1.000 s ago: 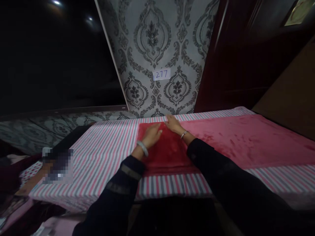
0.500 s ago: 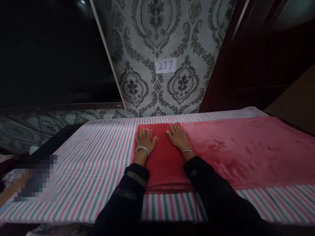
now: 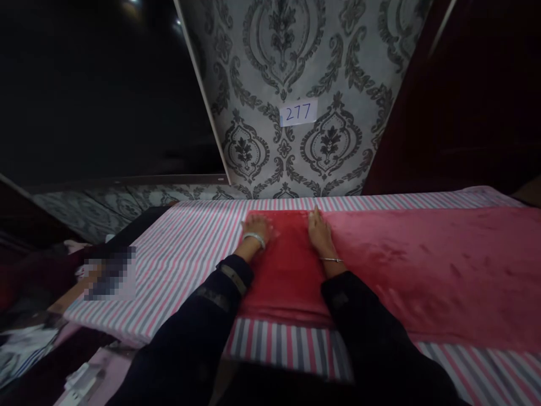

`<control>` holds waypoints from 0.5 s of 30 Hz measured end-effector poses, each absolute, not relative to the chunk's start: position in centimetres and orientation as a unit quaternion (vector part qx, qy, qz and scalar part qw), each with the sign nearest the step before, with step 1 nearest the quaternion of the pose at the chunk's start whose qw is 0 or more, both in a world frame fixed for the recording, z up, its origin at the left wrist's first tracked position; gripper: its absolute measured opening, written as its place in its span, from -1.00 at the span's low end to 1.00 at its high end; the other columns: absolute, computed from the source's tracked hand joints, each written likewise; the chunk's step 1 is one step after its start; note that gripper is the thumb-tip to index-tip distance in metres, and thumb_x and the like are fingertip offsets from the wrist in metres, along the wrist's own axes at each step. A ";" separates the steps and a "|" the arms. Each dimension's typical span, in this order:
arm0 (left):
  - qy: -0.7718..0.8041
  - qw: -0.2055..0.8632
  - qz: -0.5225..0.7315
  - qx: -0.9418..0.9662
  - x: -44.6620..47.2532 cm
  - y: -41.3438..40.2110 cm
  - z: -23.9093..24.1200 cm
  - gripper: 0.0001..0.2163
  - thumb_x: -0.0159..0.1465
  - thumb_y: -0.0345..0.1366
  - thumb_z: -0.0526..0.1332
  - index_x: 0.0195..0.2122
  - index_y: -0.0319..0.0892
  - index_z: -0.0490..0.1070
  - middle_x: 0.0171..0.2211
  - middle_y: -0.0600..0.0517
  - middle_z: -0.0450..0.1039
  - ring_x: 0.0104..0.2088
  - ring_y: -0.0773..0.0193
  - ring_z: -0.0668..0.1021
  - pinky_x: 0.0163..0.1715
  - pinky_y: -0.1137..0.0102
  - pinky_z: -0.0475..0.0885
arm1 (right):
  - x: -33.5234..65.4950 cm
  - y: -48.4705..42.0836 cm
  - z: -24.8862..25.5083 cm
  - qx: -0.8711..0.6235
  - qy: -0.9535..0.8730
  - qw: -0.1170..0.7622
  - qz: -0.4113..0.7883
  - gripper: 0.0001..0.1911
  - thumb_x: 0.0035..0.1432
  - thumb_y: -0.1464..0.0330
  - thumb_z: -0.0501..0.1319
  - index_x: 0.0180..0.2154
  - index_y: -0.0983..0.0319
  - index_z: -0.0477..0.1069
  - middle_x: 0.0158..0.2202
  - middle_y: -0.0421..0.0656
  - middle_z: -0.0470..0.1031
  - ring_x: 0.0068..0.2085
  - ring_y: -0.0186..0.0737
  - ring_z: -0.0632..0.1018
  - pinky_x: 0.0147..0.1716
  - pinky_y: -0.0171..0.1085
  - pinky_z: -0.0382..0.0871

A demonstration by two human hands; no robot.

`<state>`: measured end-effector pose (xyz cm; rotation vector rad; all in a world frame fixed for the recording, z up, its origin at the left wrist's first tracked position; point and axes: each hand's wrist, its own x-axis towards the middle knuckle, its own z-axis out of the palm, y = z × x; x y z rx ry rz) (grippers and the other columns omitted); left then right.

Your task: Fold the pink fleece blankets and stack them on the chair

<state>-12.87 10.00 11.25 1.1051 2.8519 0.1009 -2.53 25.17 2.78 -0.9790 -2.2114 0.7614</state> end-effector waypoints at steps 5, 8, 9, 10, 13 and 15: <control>0.857 0.075 0.036 0.508 -9.1 17.0 10.4 -0.41 0.41 -0.23 0.01 0.47 -0.11 0.05 0.50 -0.11 -0.03 0.48 0.04 0.07 0.41 -0.05 0.06 | -2.7 26.0 2.2 -0.345 -0.810 0.338 0.334 -0.24 0.44 0.09 -0.39 0.47 0.34 -0.03 0.46 0.12 0.10 0.43 0.05 0.20 0.37 0.16 0.02; 0.832 0.076 0.026 0.548 -7.8 19.4 8.3 -0.38 0.42 -0.23 -0.02 0.51 -0.06 -0.06 0.53 -0.03 -0.13 0.51 0.03 -0.07 0.43 -0.14 -0.11 | -3.0 26.0 2.3 -0.372 -0.782 0.348 0.359 -0.21 0.43 0.06 -0.40 0.46 0.33 0.01 0.42 0.14 0.17 0.41 0.05 0.24 0.36 0.19 0.02; 0.832 0.070 0.023 0.550 -7.7 19.6 7.6 -0.38 0.42 -0.23 -0.04 0.51 -0.07 -0.07 0.53 -0.03 -0.16 0.51 0.02 -0.10 0.44 -0.15 -0.16 | -3.1 26.0 2.4 -0.376 -0.782 0.345 0.359 -0.21 0.43 0.05 -0.39 0.45 0.33 0.03 0.42 0.14 0.18 0.41 0.07 0.23 0.37 0.20 0.00; 0.837 0.066 0.020 0.543 -7.9 19.6 7.1 -0.38 0.43 -0.23 -0.06 0.51 -0.09 -0.08 0.53 -0.03 -0.18 0.52 0.00 -0.11 0.44 -0.15 -0.19 | -3.1 25.9 2.5 -0.377 -0.786 0.337 0.356 -0.21 0.43 0.04 -0.37 0.45 0.34 0.04 0.42 0.15 0.17 0.42 0.08 0.22 0.37 0.22 -0.02; 0.867 0.066 0.020 0.494 -9.8 18.5 6.7 -0.39 0.44 -0.16 -0.10 0.51 -0.08 -0.06 0.54 -0.02 -0.22 0.51 -0.02 -0.10 0.44 -0.12 -0.19 | -2.9 25.5 2.8 -0.373 -0.809 0.308 0.334 -0.23 0.43 0.05 -0.32 0.43 0.36 0.07 0.44 0.15 0.13 0.44 0.10 0.16 0.38 0.25 -0.07; 0.885 0.071 0.023 0.460 -11.8 17.0 6.9 -0.38 0.45 -0.05 -0.12 0.51 -0.07 -0.05 0.53 -0.01 -0.21 0.51 -0.04 -0.08 0.44 -0.14 -0.18 | -2.6 25.2 3.1 -0.372 -0.821 0.292 0.320 -0.25 0.45 0.07 -0.32 0.43 0.34 0.09 0.44 0.13 0.14 0.45 0.08 0.15 0.39 0.25 -0.08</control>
